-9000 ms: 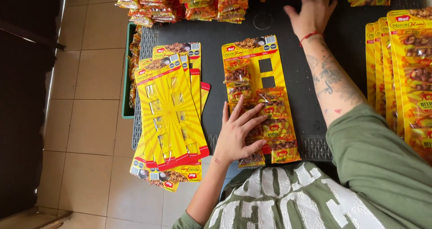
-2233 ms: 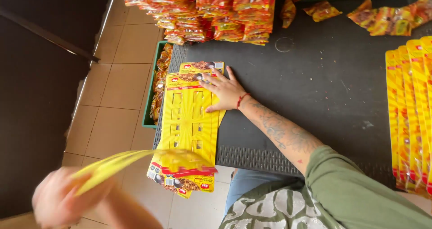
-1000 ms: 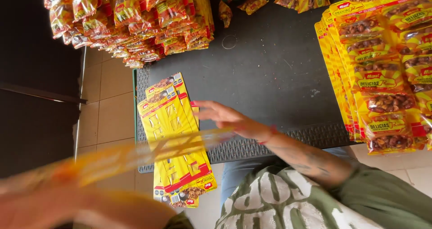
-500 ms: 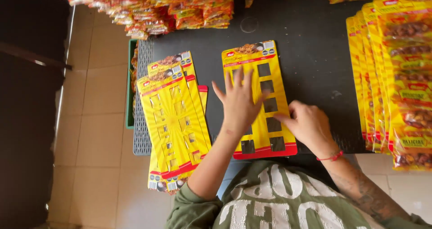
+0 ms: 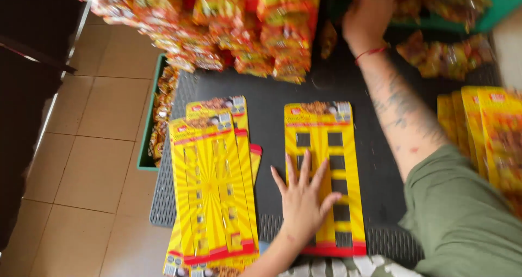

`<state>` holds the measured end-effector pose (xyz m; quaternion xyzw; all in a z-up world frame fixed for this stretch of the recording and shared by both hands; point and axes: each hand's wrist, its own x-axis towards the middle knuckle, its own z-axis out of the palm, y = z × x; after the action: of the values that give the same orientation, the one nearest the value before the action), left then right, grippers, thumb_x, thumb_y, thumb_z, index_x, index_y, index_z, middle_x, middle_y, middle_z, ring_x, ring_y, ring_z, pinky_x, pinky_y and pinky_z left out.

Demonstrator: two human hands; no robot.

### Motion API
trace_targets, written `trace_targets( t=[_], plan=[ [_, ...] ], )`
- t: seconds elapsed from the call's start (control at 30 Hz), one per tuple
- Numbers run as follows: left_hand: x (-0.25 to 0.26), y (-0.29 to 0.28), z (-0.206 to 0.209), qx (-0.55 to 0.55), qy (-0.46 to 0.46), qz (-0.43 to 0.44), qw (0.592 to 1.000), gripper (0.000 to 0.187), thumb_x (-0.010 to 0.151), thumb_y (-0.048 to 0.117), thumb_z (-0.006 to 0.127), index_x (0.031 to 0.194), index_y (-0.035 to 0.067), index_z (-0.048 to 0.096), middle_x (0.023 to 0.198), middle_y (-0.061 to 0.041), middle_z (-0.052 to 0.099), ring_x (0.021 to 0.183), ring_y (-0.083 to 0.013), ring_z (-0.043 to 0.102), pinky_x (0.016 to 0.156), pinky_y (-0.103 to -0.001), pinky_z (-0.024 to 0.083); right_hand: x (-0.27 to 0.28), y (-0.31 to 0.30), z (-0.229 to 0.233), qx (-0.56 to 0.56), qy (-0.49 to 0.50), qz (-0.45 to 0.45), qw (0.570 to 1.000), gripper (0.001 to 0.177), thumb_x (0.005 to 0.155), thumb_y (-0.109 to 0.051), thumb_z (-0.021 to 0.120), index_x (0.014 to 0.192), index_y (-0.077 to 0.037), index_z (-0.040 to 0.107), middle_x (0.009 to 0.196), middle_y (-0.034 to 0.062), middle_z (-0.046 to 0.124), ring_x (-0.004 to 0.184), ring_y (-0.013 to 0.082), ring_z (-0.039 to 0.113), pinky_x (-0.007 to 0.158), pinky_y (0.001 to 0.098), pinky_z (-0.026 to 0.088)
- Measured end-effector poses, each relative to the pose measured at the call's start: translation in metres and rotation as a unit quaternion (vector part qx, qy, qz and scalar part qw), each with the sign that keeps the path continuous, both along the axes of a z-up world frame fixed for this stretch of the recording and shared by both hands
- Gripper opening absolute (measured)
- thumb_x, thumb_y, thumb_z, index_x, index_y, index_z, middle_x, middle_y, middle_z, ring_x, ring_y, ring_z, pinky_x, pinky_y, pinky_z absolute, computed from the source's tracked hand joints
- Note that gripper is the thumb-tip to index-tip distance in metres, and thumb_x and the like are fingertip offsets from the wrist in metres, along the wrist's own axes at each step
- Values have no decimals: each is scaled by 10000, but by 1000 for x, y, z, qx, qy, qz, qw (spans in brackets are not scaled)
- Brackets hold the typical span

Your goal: The person places small snack packets into yellow cardboard display cards with multiple slots. They pick packets from a pile, insert them into the slots, and move completed cards aside. The process repeats with several display cards and snack packets.

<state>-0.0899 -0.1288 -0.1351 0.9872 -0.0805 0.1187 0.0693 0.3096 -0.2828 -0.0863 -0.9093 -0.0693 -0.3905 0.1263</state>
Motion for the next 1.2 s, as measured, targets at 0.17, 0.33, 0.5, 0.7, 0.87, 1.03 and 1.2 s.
trace_targets(
  t=[0.17, 0.33, 0.5, 0.7, 0.87, 1.03, 1.2],
  plan=[
    [10, -6, -5, 44, -55, 30, 997, 777, 959, 783, 334, 1624, 389, 260, 1703, -24, 215, 1596, -438, 74, 1233, -719, 3, 129, -23, -25, -153, -96, 97, 979, 384, 762, -153, 713, 1143, -103, 715, 1074, 172, 658, 877, 408, 598, 541, 506, 450],
    [14, -6, -2, -60, 7, -8, 998, 678, 943, 602, 500, 1563, 339, 423, 1697, -86, 248, 1544, -465, 96, 1173, -714, -16, 122, -12, -47, -244, 172, -2, 954, 743, 630, -487, 802, 1318, -224, 698, 1280, 95, 595, 1146, 405, 466, 728, 619, 452],
    [21, 6, 29, -297, 190, -40, 935, 503, 729, 92, 595, 1227, 117, 524, 1527, -180, 329, 1424, -503, 215, 1169, -722, -61, 51, -33, -66, -200, -22, 12, 979, 671, 565, -208, 897, 1211, -162, 723, 1141, 114, 624, 1040, 420, 499, 697, 583, 476],
    [14, 4, 11, -166, 128, -46, 977, 556, 846, 208, 765, 1369, 219, 575, 1520, -165, 455, 1350, -442, 395, 1136, -650, 201, -30, -63, -77, -45, 32, -46, 997, 479, 649, -61, 826, 1104, -84, 680, 1064, 134, 610, 935, 407, 532, 525, 527, 477],
    [2, 0, 3, -140, 70, -51, 986, 536, 909, 326, 738, 1408, 225, 571, 1532, -164, 492, 1293, -406, 481, 990, -560, 399, -96, -93, -77, 11, 146, -129, 981, 342, 858, -277, 882, 1125, -119, 738, 1117, 126, 633, 1034, 420, 538, 663, 651, 453],
    [-1, -6, 26, -224, 58, -7, 973, 670, 766, 355, 884, 1329, 157, 579, 1542, -217, 359, 1191, -401, 545, 983, -537, 435, -164, -98, -39, 325, -48, 54, 943, 317, 1045, -182, 862, 1073, 88, 697, 960, 254, 696, 831, 474, 716, 668, 549, 529],
    [3, 0, 21, -372, 41, -27, 927, 493, 889, 544, 698, 1204, 169, 648, 1440, -124, 486, 1225, -347, 542, 995, -496, 446, -286, -43, -8, 523, 100, 129, 836, 342, 1058, -277, 730, 977, 6, 556, 729, 77, 635, 426, 125, 564, 395, 240, 443]
  ],
)
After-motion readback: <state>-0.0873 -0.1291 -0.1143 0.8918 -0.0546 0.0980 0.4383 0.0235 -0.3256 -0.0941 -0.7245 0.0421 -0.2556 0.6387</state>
